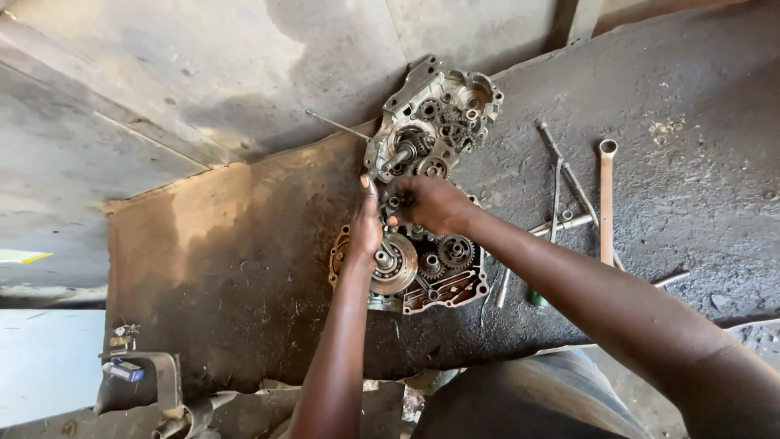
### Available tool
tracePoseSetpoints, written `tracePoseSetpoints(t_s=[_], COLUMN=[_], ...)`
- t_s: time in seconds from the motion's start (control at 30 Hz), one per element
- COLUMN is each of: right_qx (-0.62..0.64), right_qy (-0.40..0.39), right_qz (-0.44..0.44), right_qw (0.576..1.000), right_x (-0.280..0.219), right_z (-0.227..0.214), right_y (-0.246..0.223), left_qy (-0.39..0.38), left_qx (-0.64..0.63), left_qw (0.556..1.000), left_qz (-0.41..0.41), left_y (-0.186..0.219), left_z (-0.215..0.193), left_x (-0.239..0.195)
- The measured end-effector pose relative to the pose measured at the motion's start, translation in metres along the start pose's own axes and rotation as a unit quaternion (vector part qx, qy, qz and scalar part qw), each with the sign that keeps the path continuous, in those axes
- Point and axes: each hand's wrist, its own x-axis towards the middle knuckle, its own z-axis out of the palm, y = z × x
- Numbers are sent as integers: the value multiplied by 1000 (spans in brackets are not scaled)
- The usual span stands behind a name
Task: Assembling internal components like gears and shafts into a motorcycle engine crankcase.
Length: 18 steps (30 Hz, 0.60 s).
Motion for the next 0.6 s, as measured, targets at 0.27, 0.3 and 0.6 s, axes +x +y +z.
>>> tracePoseSetpoints(t_s=[0.27, 0.3, 0.6], right_qx=[71, 39, 159], right_qy=[17, 20, -103], right_qz=[-11, -15, 42], right_qw=[997, 999, 981], right_x=[4, 21, 6], right_z=[-34, -33, -43], right_y=[55, 87, 83], left_qy=[-53, -68, -75], left_qx=[-20, -26, -91], left_qw=[995, 992, 982], left_qz=[86, 107, 146], left_y=[-5, -3, -5], left_z=[-2, 1, 10], left_x=[0, -2, 0])
